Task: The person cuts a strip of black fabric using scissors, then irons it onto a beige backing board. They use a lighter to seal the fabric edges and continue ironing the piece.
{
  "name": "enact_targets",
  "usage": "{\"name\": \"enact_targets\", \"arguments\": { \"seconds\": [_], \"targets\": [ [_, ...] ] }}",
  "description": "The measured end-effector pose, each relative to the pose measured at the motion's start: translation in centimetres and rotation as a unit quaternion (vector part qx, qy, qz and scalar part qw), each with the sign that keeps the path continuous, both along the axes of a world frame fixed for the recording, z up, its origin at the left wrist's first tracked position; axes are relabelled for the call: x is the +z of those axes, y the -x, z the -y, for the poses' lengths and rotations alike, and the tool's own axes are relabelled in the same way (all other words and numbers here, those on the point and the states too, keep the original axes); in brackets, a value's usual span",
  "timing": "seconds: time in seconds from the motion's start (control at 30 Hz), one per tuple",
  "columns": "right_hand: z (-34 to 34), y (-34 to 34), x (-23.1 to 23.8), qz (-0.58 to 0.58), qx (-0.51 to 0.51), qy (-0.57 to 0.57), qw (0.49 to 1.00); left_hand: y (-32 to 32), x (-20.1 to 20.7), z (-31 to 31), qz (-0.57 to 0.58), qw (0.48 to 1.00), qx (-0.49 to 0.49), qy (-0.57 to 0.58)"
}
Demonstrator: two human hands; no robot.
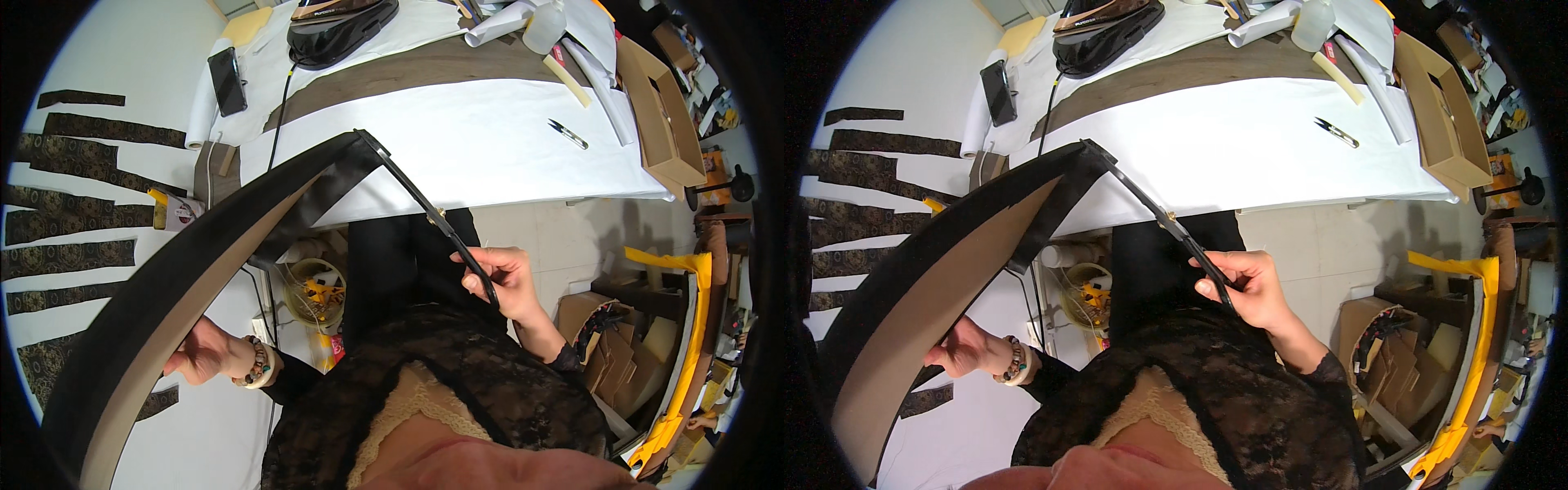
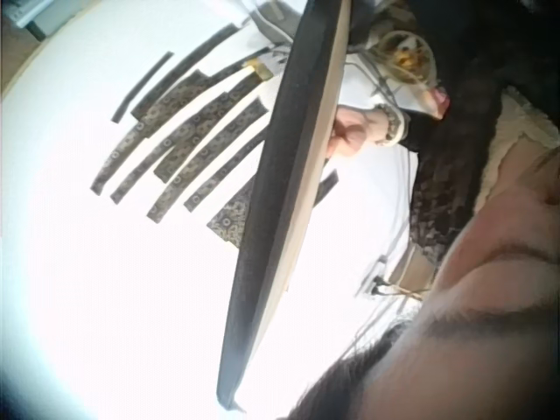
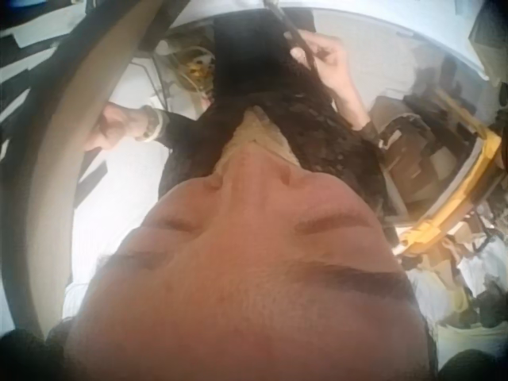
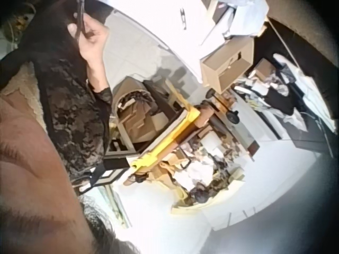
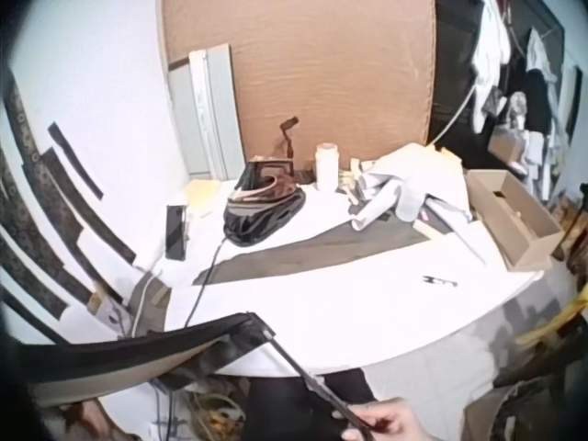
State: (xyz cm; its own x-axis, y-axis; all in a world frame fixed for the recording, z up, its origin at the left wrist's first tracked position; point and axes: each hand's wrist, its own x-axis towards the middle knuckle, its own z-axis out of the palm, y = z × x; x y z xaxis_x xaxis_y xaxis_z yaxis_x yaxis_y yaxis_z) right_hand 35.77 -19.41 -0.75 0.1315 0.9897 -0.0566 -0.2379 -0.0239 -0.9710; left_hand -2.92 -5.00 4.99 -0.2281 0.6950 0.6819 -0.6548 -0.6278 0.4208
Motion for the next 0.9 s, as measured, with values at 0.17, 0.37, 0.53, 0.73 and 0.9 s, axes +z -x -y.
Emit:
{"name": "enact_targets", "arguments": {
  "seconds": [0.17,0.37,0.53,0.73,0.9],
  "targets": [
    [-0.1,-0.4,0.0,-0.117,-0.030,-0.011,0.993,0.3,-0.2,0.0,0.028,1.000,-0.009,0.002],
    [0.3,-0.8,-0.1,-0.027,0.004,-0.041,0.999,0.1,-0.2,0.1,0.039,0.999,-0.022,0.010],
    [0.5,-0.8,-0.3,0.000,0.014,-0.057,0.998,0.0,-0.2,0.1,0.035,0.999,-0.027,-0.001],
    [0.3,-0.6,-0.1,0.044,0.002,-0.060,0.997,0.6,-0.3,0.2,0.024,1.000,-0.018,0.005],
    [0.3,-0.5,-0.1,0.064,-0.012,-0.070,0.995,0.8,-0.3,0.1,0.021,0.999,-0.024,0.001]
  ]
}}
